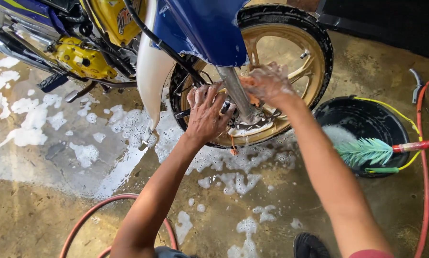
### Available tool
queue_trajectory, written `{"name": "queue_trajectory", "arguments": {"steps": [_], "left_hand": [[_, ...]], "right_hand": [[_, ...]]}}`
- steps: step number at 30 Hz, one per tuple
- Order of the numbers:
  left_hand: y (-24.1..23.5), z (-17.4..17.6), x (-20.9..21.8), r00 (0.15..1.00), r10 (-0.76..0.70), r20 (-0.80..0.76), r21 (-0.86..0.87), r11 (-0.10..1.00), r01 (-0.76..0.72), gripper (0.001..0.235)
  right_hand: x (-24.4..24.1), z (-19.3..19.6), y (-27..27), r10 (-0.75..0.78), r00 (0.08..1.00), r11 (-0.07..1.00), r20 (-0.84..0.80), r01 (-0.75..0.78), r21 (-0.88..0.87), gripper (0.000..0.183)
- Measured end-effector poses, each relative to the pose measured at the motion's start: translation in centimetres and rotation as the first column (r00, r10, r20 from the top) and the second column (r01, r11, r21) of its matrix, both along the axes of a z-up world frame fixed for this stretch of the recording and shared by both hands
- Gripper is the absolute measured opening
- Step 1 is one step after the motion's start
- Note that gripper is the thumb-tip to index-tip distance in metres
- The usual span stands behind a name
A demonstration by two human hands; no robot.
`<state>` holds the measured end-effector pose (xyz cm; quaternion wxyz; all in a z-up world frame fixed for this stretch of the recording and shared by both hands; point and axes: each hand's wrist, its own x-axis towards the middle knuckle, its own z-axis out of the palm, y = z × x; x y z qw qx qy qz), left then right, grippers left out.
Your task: The person scrubs the front wheel, brake disc, and caliper of a blue and yellow motorcycle using an orange sponge and a small brush. They repeatedly dip the sponge into a bucket of soapy water to clean the wheel spokes and the area around the tire.
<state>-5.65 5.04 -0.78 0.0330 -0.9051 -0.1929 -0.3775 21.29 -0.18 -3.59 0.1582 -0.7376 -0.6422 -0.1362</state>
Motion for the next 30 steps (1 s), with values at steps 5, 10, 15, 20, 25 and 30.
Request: {"name": "queue_trajectory", "arguments": {"steps": [5,10,15,20,25,30], "left_hand": [[-0.8,1.9,-1.1,0.994,-0.077,0.082,0.008,0.997,0.076,0.030],[0.1,1.1,-0.3,0.994,-0.060,0.097,0.041,0.998,0.056,0.030],[-0.8,1.6,-0.6,0.992,-0.069,0.102,0.005,0.998,0.069,0.031],[-1.1,0.8,0.4,0.994,0.008,0.105,0.043,0.999,-0.013,0.028],[-1.7,0.5,1.7,0.990,0.035,0.136,0.021,0.999,-0.038,0.030],[0.2,-0.5,2.4,0.985,-0.005,0.173,0.038,0.999,-0.001,0.034]], "right_hand": [[3.6,-0.6,-1.2,0.078,0.981,0.983,-0.180,-0.105,-0.148,0.046],[7.3,-1.1,-1.0,0.001,0.946,0.996,-0.325,0.028,0.086,0.051],[0.0,0.0,-5.1,-0.040,0.876,0.924,-0.481,0.216,0.316,0.042],[-4.4,2.4,-4.8,0.512,0.028,0.858,-0.858,0.037,0.513,0.050],[-1.7,-1.7,-4.0,0.187,0.973,0.813,-0.132,-0.078,0.577,0.016],[2.2,-9.9,-4.0,0.272,0.960,0.625,-0.071,-0.120,0.771,0.050]]}}
